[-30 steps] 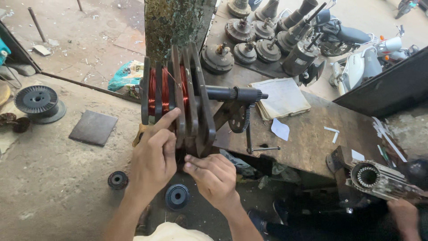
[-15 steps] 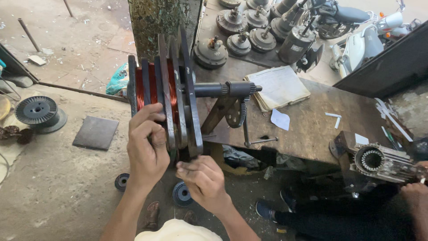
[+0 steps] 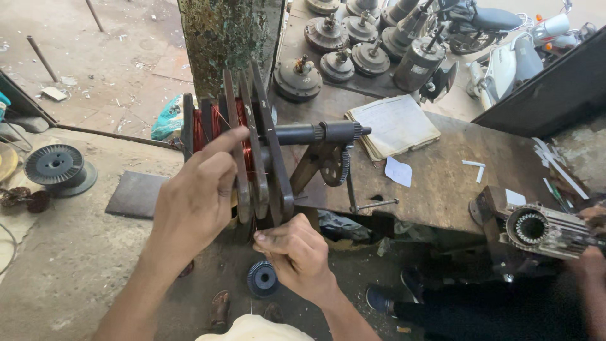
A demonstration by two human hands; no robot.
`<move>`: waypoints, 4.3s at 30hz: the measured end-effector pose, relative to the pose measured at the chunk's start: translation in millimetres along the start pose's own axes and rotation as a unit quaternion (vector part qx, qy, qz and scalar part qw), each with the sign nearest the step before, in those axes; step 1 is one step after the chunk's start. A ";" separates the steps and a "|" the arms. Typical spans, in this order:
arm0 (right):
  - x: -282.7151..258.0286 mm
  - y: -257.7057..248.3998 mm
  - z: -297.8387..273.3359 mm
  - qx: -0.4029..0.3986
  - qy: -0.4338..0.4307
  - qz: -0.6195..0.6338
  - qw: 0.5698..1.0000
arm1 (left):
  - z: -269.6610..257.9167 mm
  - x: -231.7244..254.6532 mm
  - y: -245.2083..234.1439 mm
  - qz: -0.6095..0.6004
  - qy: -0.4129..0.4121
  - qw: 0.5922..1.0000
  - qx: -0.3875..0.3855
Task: The person operates a manual wire-winding machine to wrap copper wire around a stator core. They rotate the crank with one hand while guiding the wire with the other, periodically stopping to adjust the wire placement and secure it with a small tool.
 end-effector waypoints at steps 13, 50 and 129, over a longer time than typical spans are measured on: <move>8.3 -6.2 3.9 0.008 0.036 0.040 0.998 | 7.1 -22.0 15.4 0.034 0.087 0.995 -0.035; -24.7 -18.7 11.8 0.006 -0.005 0.042 0.999 | -16.4 -32.9 23.7 -0.030 0.108 0.992 0.061; -4.1 -22.4 98.5 -0.102 -0.118 -0.394 0.906 | 2.2 -30.2 13.2 -0.063 0.071 0.995 0.026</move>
Point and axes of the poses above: each hand's wrist, its own z-axis towards the middle knuckle, its own y-axis out of the palm, x = y × z, the point moved 7 cm from there along z, towards the middle knuckle, and after that the axes turned 1 degree about y, right-handed, at the moved point
